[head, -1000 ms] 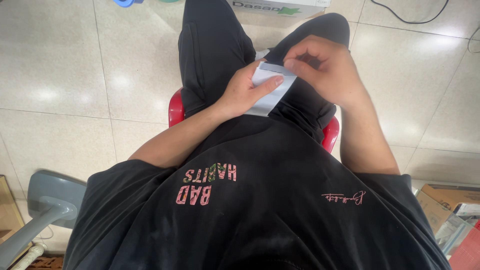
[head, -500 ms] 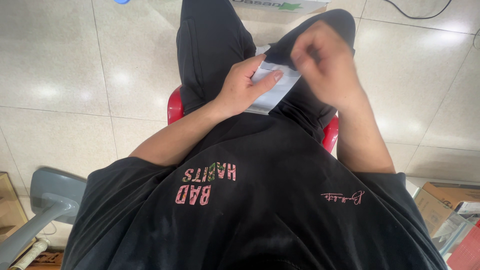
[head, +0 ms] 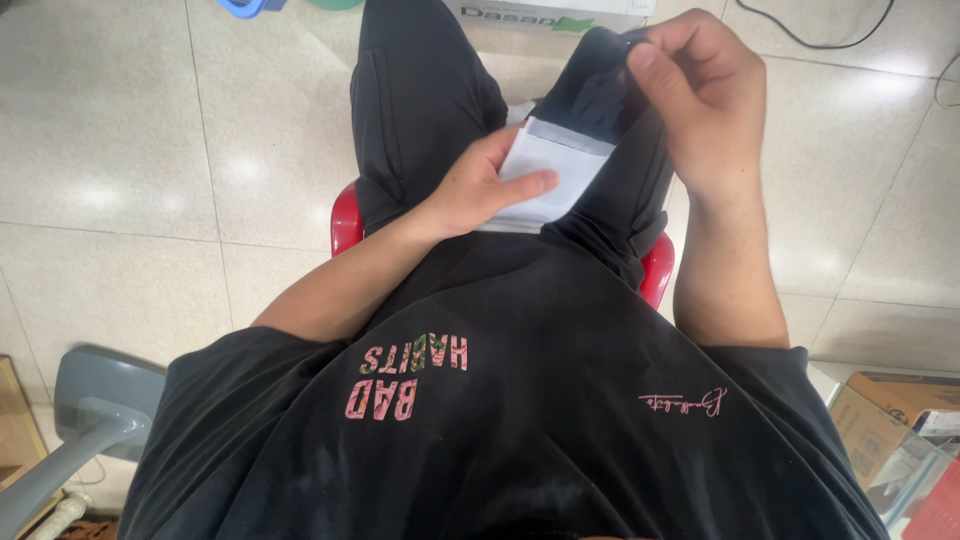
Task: The person sits on a stool and repeatedly places small black items into white paper envelopes. They fold the envelopes shut and place them into a stack on the floor next to a blue basket.
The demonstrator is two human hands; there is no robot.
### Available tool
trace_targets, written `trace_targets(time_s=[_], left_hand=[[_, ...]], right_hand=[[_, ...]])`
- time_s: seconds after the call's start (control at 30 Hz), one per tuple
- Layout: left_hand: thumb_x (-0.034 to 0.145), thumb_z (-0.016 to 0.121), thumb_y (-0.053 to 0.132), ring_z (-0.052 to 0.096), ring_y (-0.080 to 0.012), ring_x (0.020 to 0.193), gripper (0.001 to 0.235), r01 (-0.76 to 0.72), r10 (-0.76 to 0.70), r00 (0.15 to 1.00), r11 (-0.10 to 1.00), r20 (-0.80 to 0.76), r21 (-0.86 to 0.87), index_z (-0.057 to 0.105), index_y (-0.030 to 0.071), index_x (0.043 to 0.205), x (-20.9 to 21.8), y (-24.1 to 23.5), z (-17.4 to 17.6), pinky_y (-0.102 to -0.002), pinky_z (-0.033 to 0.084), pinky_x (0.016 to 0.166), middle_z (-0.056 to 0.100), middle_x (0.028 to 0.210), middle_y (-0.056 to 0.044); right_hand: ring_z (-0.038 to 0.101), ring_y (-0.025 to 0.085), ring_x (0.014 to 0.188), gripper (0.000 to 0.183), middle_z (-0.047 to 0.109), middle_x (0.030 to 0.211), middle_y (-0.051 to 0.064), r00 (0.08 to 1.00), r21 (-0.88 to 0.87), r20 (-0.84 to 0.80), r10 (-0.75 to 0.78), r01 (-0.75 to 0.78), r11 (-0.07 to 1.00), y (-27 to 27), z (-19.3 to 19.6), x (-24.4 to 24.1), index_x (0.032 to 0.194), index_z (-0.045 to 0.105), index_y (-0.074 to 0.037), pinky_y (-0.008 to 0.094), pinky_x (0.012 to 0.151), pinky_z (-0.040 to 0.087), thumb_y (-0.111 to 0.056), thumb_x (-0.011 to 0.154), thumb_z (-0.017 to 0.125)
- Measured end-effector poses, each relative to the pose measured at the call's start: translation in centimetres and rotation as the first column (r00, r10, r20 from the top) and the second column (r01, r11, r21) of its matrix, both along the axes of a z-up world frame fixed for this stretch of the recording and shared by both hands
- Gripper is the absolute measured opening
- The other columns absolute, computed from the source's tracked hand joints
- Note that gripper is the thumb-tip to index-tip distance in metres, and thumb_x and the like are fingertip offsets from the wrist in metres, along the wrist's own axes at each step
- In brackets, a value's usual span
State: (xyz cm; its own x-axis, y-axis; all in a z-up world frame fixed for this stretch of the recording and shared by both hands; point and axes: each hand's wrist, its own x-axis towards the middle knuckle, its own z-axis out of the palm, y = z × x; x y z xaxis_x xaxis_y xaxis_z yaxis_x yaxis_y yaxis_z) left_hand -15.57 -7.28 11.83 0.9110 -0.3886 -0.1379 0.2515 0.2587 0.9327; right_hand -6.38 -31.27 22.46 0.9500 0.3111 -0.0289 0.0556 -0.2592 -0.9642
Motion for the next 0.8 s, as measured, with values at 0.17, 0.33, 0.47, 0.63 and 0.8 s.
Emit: trace_targets(time_s=[0.17,0.33,0.47,0.63,0.8], left_hand=[[0.113,0.068,0.037,0.075,-0.0397,0.14,0.072,0.237,-0.366,0.908,0.849,-0.204,-0.472,0.047,-0.004,0.168,0.6,-0.2,3.1,-0.049,0.065,0.118,0.065,0.163,-0.024],[0.116,0.063,0.038,0.076,-0.0456,0.136,0.07,0.207,-0.422,0.868,0.786,-0.261,-0.583,0.046,-0.005,0.168,0.8,-0.2,2.6,-0.053,0.066,0.113,0.065,0.161,-0.026],[0.115,0.061,0.037,0.075,-0.0472,0.135,0.071,0.06,-0.345,0.87,0.781,-0.351,-0.621,0.044,-0.002,0.172,1.9,-0.1,2.4,-0.055,0.064,0.111,0.065,0.163,-0.028],[0.114,0.069,0.029,0.079,-0.038,0.125,0.049,-0.238,-0.175,0.799,0.785,-0.575,-0.571,0.07,-0.007,0.147,2.9,-0.6,0.7,-0.05,0.065,0.112,0.08,0.138,-0.025],[0.109,0.06,0.066,0.077,-0.0477,0.127,0.086,-0.085,-0.332,0.855,0.67,-0.399,-0.738,0.056,-0.003,0.161,3.9,-1.4,3.7,-0.067,0.068,0.107,0.072,0.141,-0.026]], right_hand=[[0.073,0.015,0.097,0.013,0.075,0.105,0.004,0.999,0.028,-0.021,-0.041,0.042,0.999,-0.1,0.0,1.0,0.116,0.069,-0.01,0.028,0.094,0.063,-0.011,0.128,0.072],[0.046,0.009,0.091,0.039,0.06,0.094,-0.005,0.929,0.178,0.189,-0.319,0.287,0.941,-3.7,-1.5,4.8,0.1,0.065,-0.015,0.034,0.088,0.038,0.011,0.124,0.082],[0.067,0.02,0.09,0.017,0.073,0.094,0.007,0.783,0.332,0.263,-0.564,0.475,0.815,-4.2,2.4,4.9,0.099,0.074,-0.004,0.038,0.086,0.053,-0.001,0.116,0.074],[0.061,0.019,0.109,0.016,0.064,0.114,0.002,0.93,-0.048,0.321,-0.179,0.205,0.978,-2.3,1.3,2.0,0.117,0.067,-0.011,0.038,0.103,0.048,0.001,0.127,0.069],[0.058,0.028,0.147,0.013,0.064,0.149,0.007,0.979,-0.211,0.182,0.091,-0.051,0.976,1.7,0.4,0.0,0.109,0.073,-0.012,0.048,0.132,0.042,-0.011,0.121,0.072]])
